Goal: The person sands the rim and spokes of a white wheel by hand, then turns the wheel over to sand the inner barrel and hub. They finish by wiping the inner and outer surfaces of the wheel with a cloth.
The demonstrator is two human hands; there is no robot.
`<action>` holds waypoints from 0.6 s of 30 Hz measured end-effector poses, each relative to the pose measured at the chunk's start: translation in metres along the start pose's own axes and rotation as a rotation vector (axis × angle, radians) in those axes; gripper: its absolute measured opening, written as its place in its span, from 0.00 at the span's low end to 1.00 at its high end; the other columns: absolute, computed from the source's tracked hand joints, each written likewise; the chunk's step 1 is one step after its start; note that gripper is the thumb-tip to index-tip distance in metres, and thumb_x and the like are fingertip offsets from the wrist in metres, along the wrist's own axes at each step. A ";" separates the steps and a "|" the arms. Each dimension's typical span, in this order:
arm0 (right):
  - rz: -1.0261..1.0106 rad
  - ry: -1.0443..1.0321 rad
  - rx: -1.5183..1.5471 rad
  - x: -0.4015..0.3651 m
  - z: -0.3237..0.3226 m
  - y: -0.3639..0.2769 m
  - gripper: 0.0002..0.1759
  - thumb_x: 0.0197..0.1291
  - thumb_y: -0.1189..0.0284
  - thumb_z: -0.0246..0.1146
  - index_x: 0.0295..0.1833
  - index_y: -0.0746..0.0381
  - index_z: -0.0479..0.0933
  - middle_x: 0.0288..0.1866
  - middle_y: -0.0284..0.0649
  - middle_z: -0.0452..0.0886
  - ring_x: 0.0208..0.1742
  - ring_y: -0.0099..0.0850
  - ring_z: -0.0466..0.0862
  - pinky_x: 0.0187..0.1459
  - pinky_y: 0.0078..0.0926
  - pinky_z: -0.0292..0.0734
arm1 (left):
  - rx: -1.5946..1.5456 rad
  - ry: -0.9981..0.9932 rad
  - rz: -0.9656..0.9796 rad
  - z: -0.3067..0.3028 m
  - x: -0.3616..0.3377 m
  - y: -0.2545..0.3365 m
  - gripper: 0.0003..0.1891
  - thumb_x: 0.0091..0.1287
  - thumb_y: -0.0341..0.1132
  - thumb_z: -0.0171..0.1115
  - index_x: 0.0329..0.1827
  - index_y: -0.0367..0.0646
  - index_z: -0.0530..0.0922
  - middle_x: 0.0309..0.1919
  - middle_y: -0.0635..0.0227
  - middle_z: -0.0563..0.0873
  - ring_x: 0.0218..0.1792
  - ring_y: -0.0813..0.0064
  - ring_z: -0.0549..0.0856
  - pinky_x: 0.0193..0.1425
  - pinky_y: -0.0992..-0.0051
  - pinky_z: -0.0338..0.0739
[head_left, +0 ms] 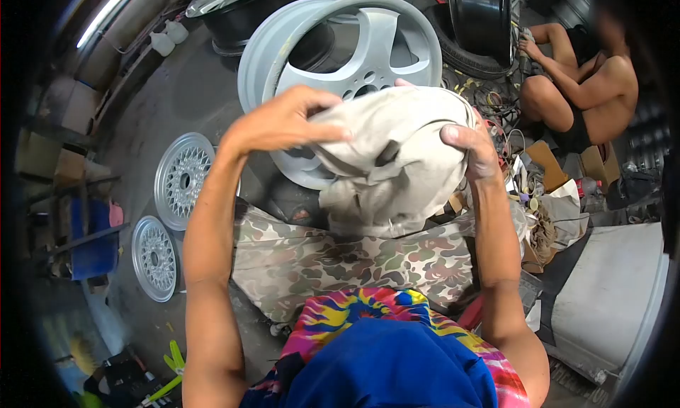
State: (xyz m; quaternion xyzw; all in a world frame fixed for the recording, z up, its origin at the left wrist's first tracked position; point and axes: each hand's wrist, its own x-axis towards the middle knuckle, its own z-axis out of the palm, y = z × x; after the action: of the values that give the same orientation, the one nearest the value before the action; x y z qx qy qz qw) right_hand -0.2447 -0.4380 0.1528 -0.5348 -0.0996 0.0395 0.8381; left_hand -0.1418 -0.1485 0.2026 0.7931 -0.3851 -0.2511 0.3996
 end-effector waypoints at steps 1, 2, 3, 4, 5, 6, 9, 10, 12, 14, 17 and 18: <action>-0.010 0.017 -0.023 0.000 -0.008 0.000 0.32 0.54 0.69 0.72 0.64 0.74 0.78 0.53 0.45 0.88 0.51 0.29 0.87 0.60 0.27 0.80 | 0.072 -0.058 -0.007 0.007 0.003 0.001 0.13 0.71 0.39 0.72 0.47 0.37 0.85 0.37 0.73 0.84 0.42 0.84 0.78 0.46 0.78 0.75; -0.013 0.011 -0.029 0.002 -0.018 0.000 0.32 0.54 0.69 0.72 0.64 0.74 0.78 0.53 0.45 0.88 0.51 0.29 0.87 0.60 0.27 0.80 | 0.156 0.008 0.052 0.007 0.002 0.005 0.14 0.74 0.43 0.69 0.46 0.40 0.83 0.36 0.76 0.81 0.41 0.84 0.75 0.44 0.78 0.72; 0.066 0.006 -0.087 0.004 -0.027 0.002 0.32 0.54 0.69 0.72 0.64 0.74 0.77 0.53 0.45 0.88 0.51 0.29 0.87 0.59 0.26 0.80 | 0.157 0.012 0.053 0.003 0.002 0.003 0.14 0.74 0.43 0.69 0.46 0.40 0.83 0.36 0.76 0.81 0.41 0.84 0.75 0.44 0.78 0.72; 0.147 0.000 -0.141 0.005 -0.032 0.006 0.33 0.54 0.70 0.72 0.64 0.74 0.77 0.53 0.44 0.88 0.51 0.29 0.87 0.58 0.26 0.79 | 0.021 0.099 0.008 -0.003 0.003 -0.001 0.14 0.75 0.45 0.67 0.44 0.41 0.83 0.35 0.76 0.80 0.39 0.84 0.74 0.43 0.78 0.71; 0.149 -0.005 -0.139 0.005 -0.035 0.012 0.33 0.54 0.70 0.72 0.64 0.74 0.77 0.53 0.44 0.88 0.51 0.29 0.87 0.58 0.26 0.79 | -0.115 0.188 -0.037 -0.008 0.003 -0.005 0.15 0.77 0.47 0.64 0.43 0.42 0.82 0.34 0.77 0.78 0.38 0.85 0.73 0.42 0.78 0.70; 0.140 0.007 -0.125 0.006 -0.038 0.018 0.33 0.53 0.71 0.71 0.65 0.74 0.77 0.55 0.45 0.87 0.51 0.29 0.86 0.58 0.26 0.79 | -0.111 0.225 -0.023 -0.010 0.002 -0.009 0.17 0.78 0.51 0.62 0.46 0.45 0.79 0.33 0.78 0.77 0.38 0.86 0.74 0.41 0.80 0.69; 0.083 0.079 -0.066 0.004 -0.027 0.020 0.33 0.52 0.73 0.69 0.65 0.74 0.76 0.57 0.46 0.86 0.54 0.30 0.86 0.61 0.30 0.79 | -0.219 0.255 -0.147 -0.003 0.005 -0.016 0.17 0.76 0.51 0.64 0.53 0.47 0.78 0.36 0.78 0.80 0.37 0.86 0.74 0.40 0.80 0.68; 0.070 0.105 0.043 0.001 -0.030 0.021 0.33 0.52 0.74 0.68 0.65 0.74 0.76 0.57 0.47 0.86 0.55 0.32 0.86 0.63 0.32 0.79 | -0.289 0.207 -0.129 0.003 0.009 -0.021 0.20 0.73 0.47 0.70 0.59 0.46 0.75 0.41 0.76 0.84 0.41 0.85 0.78 0.45 0.78 0.74; 0.077 0.109 0.243 -0.001 -0.035 0.020 0.33 0.52 0.75 0.64 0.66 0.75 0.74 0.57 0.49 0.86 0.57 0.38 0.87 0.68 0.38 0.78 | -0.286 0.068 -0.105 0.014 0.015 -0.037 0.28 0.67 0.42 0.76 0.66 0.41 0.78 0.52 0.67 0.88 0.52 0.78 0.84 0.59 0.74 0.77; 0.078 0.118 0.279 -0.003 -0.047 0.021 0.34 0.52 0.76 0.64 0.67 0.75 0.73 0.58 0.51 0.85 0.57 0.40 0.87 0.68 0.39 0.78 | -0.171 -0.087 -0.120 0.025 0.021 -0.043 0.32 0.65 0.44 0.78 0.69 0.37 0.79 0.58 0.62 0.88 0.55 0.74 0.85 0.64 0.72 0.77; 0.075 0.097 0.361 -0.003 -0.055 0.020 0.36 0.53 0.75 0.62 0.69 0.77 0.70 0.61 0.54 0.84 0.59 0.44 0.87 0.69 0.41 0.78 | -0.136 0.018 -0.196 0.048 0.031 -0.053 0.33 0.61 0.54 0.80 0.58 0.35 0.85 0.44 0.64 0.90 0.42 0.79 0.81 0.54 0.75 0.77; 0.038 0.086 0.381 -0.004 -0.054 0.020 0.39 0.52 0.74 0.62 0.72 0.77 0.67 0.64 0.57 0.82 0.62 0.48 0.85 0.71 0.45 0.75 | -0.215 -0.042 -0.290 0.050 0.034 -0.057 0.33 0.63 0.53 0.78 0.63 0.36 0.83 0.51 0.61 0.89 0.51 0.75 0.82 0.63 0.73 0.74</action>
State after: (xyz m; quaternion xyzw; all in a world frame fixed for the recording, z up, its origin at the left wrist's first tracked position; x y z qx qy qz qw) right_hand -0.2363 -0.4784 0.1120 -0.3697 -0.0443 0.0508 0.9267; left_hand -0.1337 -0.1762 0.1244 0.7875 -0.2460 -0.3623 0.4338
